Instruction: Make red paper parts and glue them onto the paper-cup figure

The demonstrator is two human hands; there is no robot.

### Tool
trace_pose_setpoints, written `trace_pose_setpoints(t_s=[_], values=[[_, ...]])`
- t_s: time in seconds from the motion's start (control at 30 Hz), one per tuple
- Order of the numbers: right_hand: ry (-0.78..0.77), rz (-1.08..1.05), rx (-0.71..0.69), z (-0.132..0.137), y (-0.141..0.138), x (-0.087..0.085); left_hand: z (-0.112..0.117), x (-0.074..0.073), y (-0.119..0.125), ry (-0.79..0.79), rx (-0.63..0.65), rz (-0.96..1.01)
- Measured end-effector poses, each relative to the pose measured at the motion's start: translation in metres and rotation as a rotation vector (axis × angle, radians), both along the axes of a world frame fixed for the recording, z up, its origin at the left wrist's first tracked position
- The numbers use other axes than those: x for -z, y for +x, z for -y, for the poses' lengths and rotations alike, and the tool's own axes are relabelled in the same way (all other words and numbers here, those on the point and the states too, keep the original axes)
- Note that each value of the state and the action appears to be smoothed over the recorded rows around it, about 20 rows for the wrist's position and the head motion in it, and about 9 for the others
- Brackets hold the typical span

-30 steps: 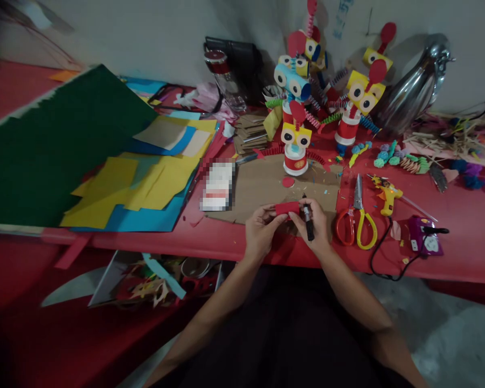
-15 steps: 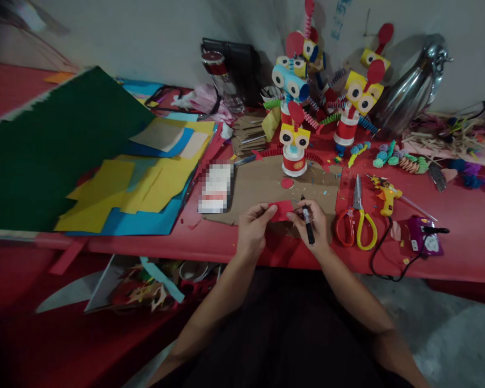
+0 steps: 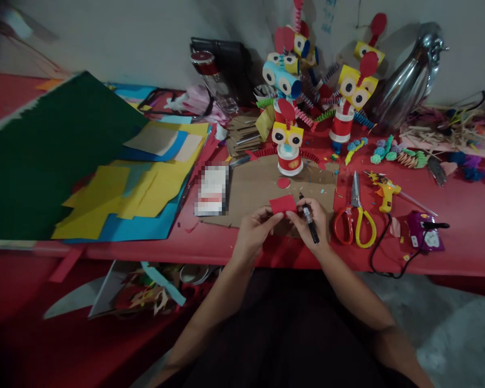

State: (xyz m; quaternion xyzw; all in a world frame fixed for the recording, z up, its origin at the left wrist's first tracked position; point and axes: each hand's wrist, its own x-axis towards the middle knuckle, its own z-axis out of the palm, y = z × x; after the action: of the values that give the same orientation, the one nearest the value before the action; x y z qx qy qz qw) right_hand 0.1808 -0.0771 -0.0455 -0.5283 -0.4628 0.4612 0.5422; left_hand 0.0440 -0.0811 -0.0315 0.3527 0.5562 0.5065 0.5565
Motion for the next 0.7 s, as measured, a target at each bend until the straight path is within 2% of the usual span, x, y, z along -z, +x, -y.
trace_pose_setpoints(t_s=[0.2, 0.47, 0.63, 0.7], values=[[-0.029, -0.042, -0.07, 0.002, -0.001, 0.004, -0.003, 0.003, -0.01, -0.047, 0.005, -0.03], [0.029, -0.008, 0.008, 0.001, 0.0, 0.001, -0.007, -0.001, -0.019, -0.053, 0.069, 0.015], [0.059, 0.054, 0.044, -0.001, 0.004, -0.004, -0.006, -0.004, -0.023, -0.089, 0.223, -0.032], [0.065, 0.042, 0.1, -0.003, 0.007, -0.008, -0.008, -0.005, -0.029, -0.084, 0.253, -0.033]])
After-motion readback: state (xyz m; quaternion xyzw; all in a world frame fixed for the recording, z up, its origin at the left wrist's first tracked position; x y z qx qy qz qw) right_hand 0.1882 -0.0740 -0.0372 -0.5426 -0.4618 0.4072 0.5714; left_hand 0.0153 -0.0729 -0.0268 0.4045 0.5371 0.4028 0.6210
